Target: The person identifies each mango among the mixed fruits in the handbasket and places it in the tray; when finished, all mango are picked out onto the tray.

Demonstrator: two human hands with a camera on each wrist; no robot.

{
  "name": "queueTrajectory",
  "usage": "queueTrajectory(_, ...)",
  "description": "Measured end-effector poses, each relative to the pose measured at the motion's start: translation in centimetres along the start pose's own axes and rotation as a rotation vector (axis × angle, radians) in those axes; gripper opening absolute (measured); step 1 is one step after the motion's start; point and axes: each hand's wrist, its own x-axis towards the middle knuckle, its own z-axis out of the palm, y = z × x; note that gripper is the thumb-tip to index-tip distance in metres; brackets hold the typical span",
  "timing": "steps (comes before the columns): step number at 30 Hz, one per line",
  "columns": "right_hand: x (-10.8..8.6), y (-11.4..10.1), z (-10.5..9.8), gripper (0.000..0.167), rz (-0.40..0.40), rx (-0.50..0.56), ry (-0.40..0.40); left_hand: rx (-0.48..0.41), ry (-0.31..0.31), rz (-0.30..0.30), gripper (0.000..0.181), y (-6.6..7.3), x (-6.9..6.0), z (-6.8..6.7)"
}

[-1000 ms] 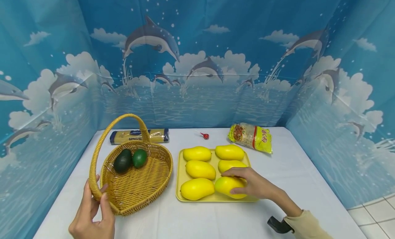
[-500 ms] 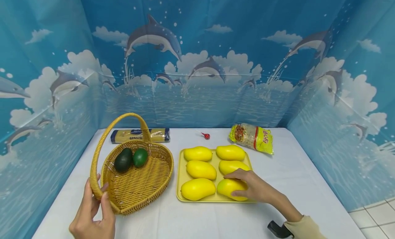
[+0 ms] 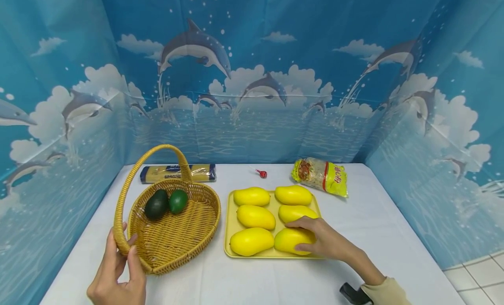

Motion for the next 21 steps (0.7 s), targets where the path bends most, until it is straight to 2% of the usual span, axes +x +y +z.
queueTrajectory(9,-0.25,-0.06,-0.18,0.055,-0.016,-0.021,0.05,0.006,-0.022,-0.003,0.077,-0.05,-0.03,-0.14)
queueTrajectory(15,-0.26,0.01,-0.16,0.055,-0.017,-0.004,0.066,-0.007,-0.015,-0.002,0.075,-0.02,-0.05,-0.02)
queueTrajectory(21,-0.18,-0.04,-0.17,0.056,-0.015,0.009,0.079,0.004,-0.05,-0.016,0.072,0.25,0.06,-0.13)
